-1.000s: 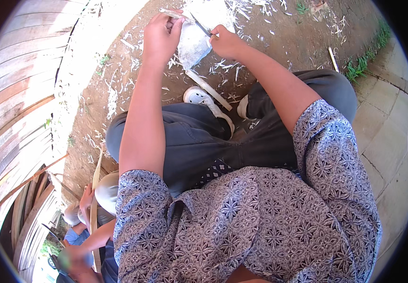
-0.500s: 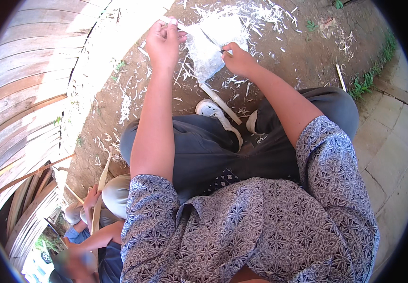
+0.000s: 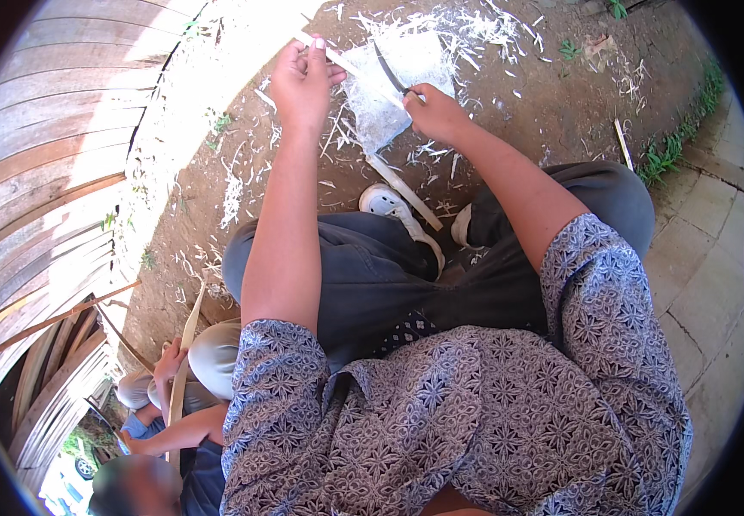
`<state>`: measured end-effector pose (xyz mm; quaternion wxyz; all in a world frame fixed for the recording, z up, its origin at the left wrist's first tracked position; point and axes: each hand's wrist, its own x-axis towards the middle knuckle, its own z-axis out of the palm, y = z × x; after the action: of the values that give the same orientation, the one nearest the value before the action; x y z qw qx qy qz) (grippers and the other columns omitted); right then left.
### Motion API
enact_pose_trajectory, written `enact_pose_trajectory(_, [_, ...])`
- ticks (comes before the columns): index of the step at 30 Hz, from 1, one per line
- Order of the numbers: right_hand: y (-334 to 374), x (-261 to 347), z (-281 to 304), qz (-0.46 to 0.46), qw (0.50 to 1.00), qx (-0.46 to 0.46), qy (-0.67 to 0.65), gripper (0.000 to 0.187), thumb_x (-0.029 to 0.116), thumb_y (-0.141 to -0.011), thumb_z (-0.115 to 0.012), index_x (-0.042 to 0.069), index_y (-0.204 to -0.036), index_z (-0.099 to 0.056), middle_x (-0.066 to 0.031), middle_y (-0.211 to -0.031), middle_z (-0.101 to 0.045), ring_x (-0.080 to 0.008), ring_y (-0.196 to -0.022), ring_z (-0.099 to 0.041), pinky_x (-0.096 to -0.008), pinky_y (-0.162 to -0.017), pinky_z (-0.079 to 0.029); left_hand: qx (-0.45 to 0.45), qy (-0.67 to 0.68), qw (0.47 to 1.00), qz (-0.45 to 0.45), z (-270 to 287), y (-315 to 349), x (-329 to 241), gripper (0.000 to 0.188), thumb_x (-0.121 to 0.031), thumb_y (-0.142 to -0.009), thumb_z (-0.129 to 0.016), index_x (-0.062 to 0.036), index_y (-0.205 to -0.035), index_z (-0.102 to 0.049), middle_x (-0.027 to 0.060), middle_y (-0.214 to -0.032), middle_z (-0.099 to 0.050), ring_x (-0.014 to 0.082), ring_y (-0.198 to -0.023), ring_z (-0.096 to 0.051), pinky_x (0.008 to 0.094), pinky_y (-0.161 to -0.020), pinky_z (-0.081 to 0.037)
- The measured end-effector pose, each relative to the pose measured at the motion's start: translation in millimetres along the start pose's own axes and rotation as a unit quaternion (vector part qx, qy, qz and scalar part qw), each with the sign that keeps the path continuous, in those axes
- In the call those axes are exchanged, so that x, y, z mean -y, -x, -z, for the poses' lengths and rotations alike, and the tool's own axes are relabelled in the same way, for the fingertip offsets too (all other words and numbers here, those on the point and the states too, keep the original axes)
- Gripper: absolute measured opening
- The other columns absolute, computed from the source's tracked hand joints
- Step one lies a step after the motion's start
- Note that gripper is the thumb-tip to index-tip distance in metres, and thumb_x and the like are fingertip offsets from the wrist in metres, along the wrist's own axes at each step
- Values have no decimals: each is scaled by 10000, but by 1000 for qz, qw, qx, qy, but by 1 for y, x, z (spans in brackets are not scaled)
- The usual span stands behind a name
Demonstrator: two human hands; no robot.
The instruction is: The person sits cross-legged on the ground and uses a knife to peel thin strips from a piece of bamboo. They hold the bamboo in their left hand and scrape the knife along its length with their right hand, producing a pile of white shavings on the ground.
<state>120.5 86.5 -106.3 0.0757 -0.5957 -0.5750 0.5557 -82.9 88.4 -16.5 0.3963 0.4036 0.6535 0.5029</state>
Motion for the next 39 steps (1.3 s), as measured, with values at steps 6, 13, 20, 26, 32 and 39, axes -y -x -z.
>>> enact_pose_trajectory(6, [4,6,1,-13,1000,19,-6,492,409,-996,-542,72,-1351,-595,-171,-1116,-720,-312,-1044,-694,-416,-928,-511,2,-8,1000,4,2,0,1,447,-280,-1056,-608,114,-1253,-532,187,-948,-708,219,-809,-742,308,-700,-640])
enact_pose_trajectory(13, [8,20,-3,120,973,-184,-67,408,354,-1011,-549,108,-1335,-572,-187,-935,-728,-369,-896,-712,-467,-830,-524,-2,-17,1000,9,3,0,0,532,-273,-1055,-608,132,-1367,-459,203,-968,-706,223,-808,-743,313,-700,-641])
enact_pose_trajectory(20, [19,0,-23,127,988,-35,81,366,334,-981,-574,114,-1267,-636,-204,-961,-731,-404,-925,-703,-482,-836,-537,-9,-10,999,-42,5,-9,3,403,-241,-1080,-550,62,-1344,-550,162,-992,-709,201,-793,-728,319,-696,-633])
enact_pose_trajectory(26, [8,5,-8,93,982,-162,-14,406,342,-951,-619,89,-1269,-626,-173,-1019,-742,-384,-949,-713,-456,-852,-545,38,-66,996,54,15,-4,-8,383,-240,-1073,-546,16,-1357,-558,113,-949,-726,143,-703,-668,283,-588,-537])
enact_pose_trajectory(32, [1,20,1,206,949,-214,-106,451,210,-895,-717,72,-1294,-560,-120,-1011,-725,-267,-904,-695,-386,-835,-535,259,-218,920,197,11,2,-8,348,-196,-1006,-600,15,-1281,-575,106,-866,-755,136,-634,-644,301,-608,-532])
enact_pose_trajectory(39, [13,21,-10,214,966,-102,-101,397,122,-892,-745,40,-1234,-560,-30,-998,-713,-158,-914,-692,-323,-847,-542,343,-60,897,271,12,0,-5,361,-299,-1068,-523,22,-1221,-585,129,-972,-747,128,-643,-653,244,-608,-594])
